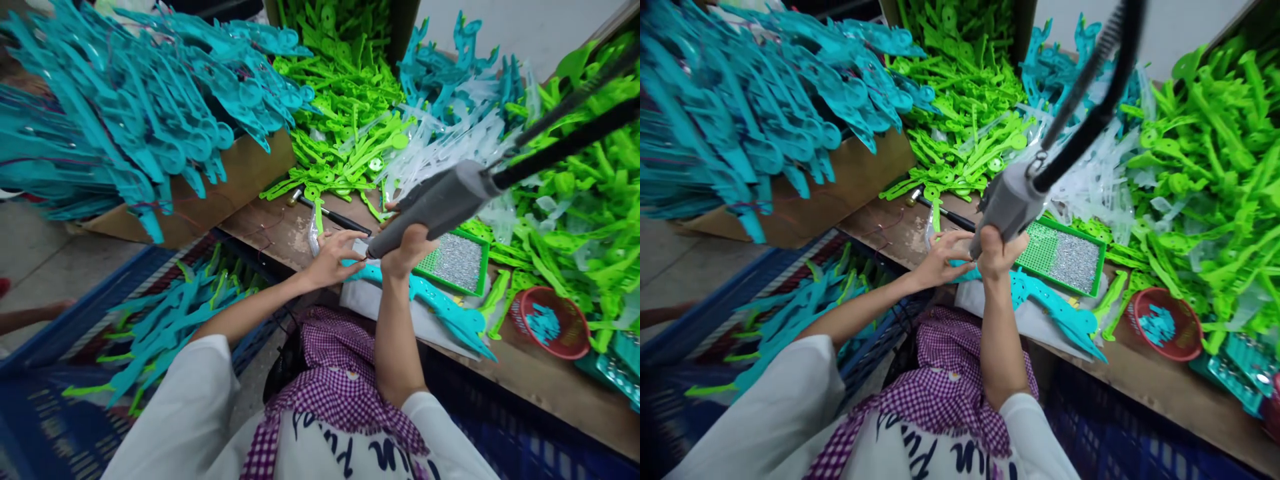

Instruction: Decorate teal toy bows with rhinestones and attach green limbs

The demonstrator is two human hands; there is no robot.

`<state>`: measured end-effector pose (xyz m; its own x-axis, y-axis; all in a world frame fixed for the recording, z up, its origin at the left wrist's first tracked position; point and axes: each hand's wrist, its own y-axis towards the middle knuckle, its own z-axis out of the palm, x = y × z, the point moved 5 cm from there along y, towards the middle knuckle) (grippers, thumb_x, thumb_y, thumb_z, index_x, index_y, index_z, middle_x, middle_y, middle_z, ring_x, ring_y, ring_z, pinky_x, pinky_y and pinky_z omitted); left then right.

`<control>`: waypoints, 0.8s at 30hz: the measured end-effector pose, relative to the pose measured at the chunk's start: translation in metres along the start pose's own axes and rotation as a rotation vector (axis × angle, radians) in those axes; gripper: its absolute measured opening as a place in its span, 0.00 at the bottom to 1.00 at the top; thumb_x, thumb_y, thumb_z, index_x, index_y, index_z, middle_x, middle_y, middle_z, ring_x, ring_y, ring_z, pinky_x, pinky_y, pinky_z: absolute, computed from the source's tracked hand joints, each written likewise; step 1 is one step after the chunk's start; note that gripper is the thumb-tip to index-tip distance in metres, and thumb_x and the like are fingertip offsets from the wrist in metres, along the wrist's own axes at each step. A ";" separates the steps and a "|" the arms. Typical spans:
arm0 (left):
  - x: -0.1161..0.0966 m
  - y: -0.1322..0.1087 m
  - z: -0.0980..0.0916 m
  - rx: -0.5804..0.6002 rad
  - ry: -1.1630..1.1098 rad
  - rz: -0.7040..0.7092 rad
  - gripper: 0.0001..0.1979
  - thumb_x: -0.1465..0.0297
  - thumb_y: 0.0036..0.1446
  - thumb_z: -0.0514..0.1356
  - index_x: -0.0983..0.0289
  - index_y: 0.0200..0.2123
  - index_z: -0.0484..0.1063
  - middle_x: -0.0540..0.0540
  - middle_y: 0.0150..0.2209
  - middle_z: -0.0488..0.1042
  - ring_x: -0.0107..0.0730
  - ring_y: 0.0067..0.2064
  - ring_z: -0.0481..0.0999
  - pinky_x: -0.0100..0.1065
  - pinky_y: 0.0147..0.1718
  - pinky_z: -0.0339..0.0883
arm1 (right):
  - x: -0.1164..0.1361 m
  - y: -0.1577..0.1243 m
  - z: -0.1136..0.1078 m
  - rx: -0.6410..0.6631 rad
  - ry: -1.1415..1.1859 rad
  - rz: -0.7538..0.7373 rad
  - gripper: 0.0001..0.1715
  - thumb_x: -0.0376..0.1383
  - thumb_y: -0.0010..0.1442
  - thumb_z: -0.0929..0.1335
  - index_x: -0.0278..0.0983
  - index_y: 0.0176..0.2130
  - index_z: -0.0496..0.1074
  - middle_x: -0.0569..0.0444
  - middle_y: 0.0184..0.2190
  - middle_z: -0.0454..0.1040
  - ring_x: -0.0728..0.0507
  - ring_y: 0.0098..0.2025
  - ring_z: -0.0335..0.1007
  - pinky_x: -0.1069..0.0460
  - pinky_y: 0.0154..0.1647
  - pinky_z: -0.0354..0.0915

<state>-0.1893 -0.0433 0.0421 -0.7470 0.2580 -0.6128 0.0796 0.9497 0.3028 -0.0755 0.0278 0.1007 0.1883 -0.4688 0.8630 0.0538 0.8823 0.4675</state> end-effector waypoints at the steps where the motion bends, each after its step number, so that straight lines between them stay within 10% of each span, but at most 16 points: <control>1: 0.003 0.000 -0.001 0.033 0.012 -0.026 0.09 0.61 0.58 0.62 0.58 0.34 0.79 0.56 0.58 0.69 0.44 0.58 0.66 0.52 0.58 0.47 | -0.002 0.001 0.002 0.008 0.012 0.005 0.29 0.59 0.57 0.59 0.40 0.32 0.73 0.56 0.22 0.69 0.46 0.22 0.70 0.49 0.24 0.68; 7: 0.021 -0.023 0.009 0.282 0.102 -0.117 0.32 0.51 0.48 0.67 0.55 0.55 0.69 0.59 0.58 0.67 0.52 0.58 0.63 0.57 0.58 0.41 | -0.019 -0.013 -0.005 -0.027 0.135 0.063 0.35 0.63 0.53 0.60 0.37 0.32 0.74 0.56 0.20 0.67 0.49 0.18 0.65 0.53 0.17 0.63; 24: 0.026 -0.030 0.018 0.191 0.153 -0.160 0.22 0.60 0.47 0.68 0.58 0.46 0.73 0.56 0.46 0.74 0.51 0.52 0.68 0.62 0.58 0.38 | -0.065 -0.037 0.009 0.444 -0.045 -0.023 0.30 0.62 0.48 0.66 0.41 0.17 0.63 0.58 0.15 0.62 0.46 0.21 0.65 0.49 0.23 0.66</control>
<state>-0.1990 -0.0621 0.0034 -0.8497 0.0862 -0.5202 0.0648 0.9961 0.0593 -0.0983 0.0252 0.0294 0.1483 -0.4978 0.8545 -0.3707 0.7731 0.5147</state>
